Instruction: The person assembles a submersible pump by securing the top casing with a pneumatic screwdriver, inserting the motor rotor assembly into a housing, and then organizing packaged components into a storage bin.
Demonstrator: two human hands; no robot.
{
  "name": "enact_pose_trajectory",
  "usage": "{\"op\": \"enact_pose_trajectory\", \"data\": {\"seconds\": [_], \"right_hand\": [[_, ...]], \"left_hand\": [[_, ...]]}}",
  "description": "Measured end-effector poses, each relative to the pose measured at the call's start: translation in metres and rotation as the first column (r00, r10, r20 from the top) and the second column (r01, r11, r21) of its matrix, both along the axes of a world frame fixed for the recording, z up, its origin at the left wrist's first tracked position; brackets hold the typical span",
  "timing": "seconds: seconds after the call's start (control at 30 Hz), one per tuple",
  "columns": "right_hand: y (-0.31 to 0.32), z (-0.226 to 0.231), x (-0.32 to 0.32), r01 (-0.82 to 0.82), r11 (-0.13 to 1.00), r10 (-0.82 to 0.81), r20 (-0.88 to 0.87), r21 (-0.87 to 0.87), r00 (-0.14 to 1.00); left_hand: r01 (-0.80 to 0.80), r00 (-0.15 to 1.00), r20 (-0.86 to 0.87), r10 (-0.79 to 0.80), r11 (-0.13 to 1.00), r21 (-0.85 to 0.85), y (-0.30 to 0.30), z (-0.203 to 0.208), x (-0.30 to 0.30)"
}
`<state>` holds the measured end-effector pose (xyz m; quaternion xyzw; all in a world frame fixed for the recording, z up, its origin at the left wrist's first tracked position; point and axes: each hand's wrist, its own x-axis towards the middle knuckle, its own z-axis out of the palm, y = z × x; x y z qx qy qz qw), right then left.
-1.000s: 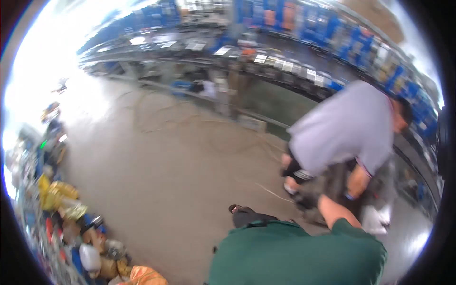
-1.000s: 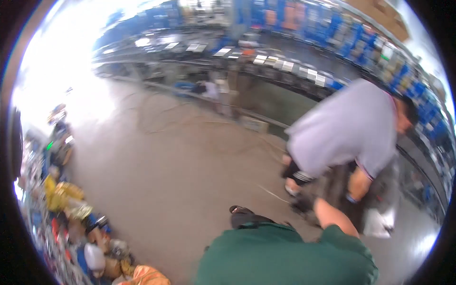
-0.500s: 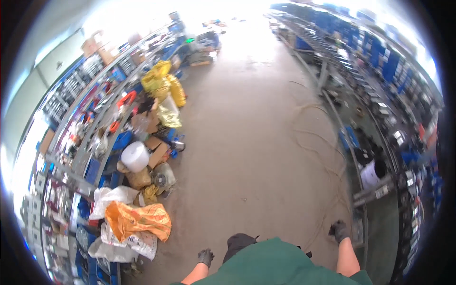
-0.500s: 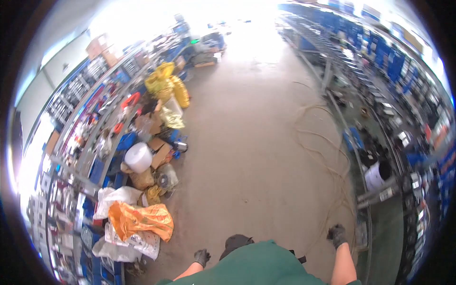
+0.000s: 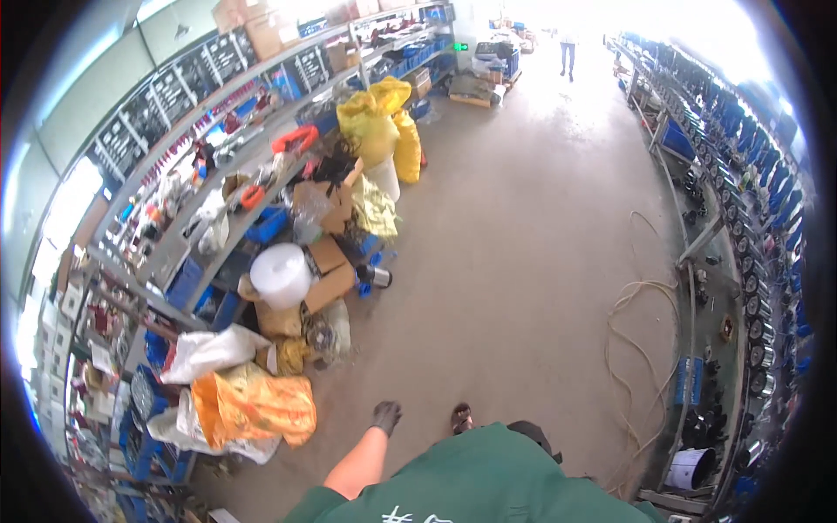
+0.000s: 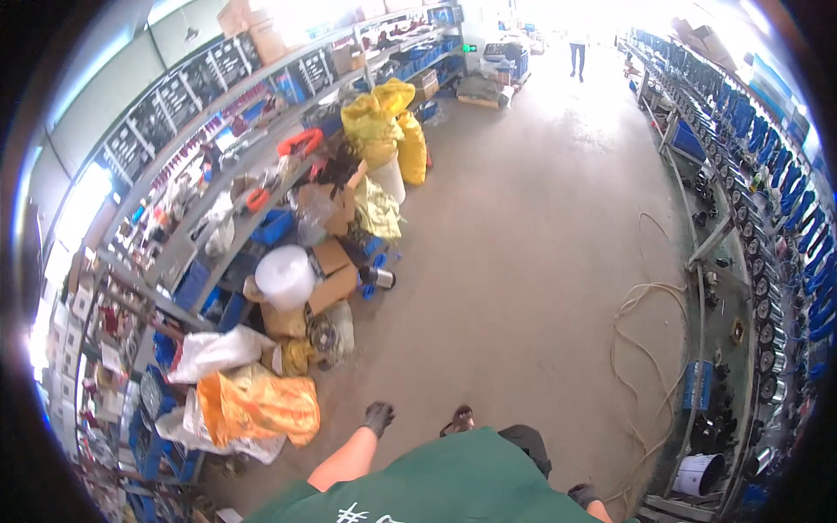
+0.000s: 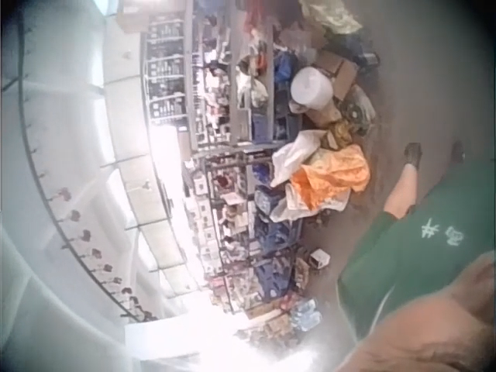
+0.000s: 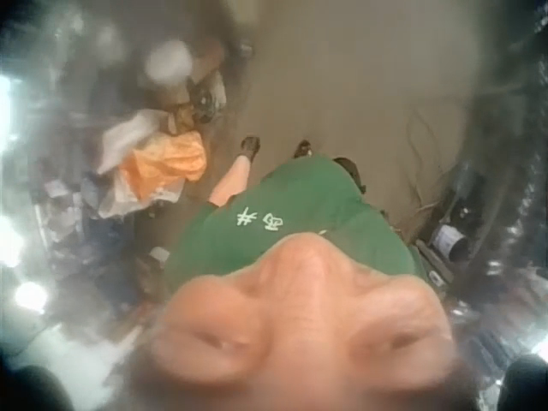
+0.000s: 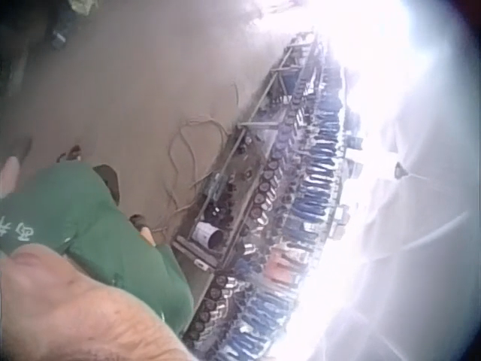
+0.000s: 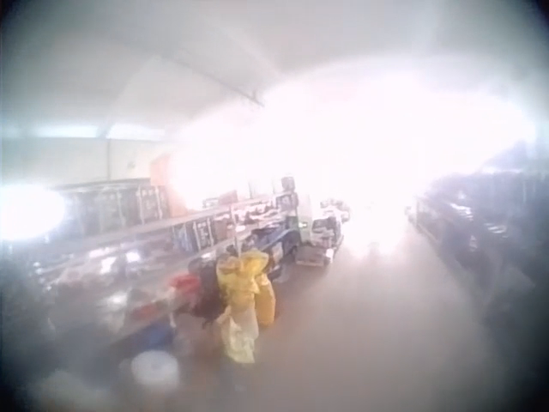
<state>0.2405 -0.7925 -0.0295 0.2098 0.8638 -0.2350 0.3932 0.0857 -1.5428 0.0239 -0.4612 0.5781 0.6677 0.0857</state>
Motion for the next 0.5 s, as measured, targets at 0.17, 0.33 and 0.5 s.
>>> {"op": "enact_pose_trajectory", "data": {"seconds": [0.17,0.33,0.5], "right_hand": [[-0.038,0.078,-0.170,0.140,0.988,-0.129,0.151,-0.064,0.980],[-0.045,0.083,-0.339,0.199,0.978,-0.183,0.201,-0.061,0.962],[-0.033,0.067,-0.555,0.268,0.960,-0.234,0.305,-0.074,0.923]], "left_hand": [[0.214,0.860,-0.423,-0.286,0.954,-0.209,0.027,0.133,-0.246],[0.232,0.934,-0.230,-0.275,0.953,-0.198,0.008,0.065,-0.382],[0.977,0.009,0.690,-0.724,-0.142,-0.161,-0.048,-0.030,-0.395]]}}
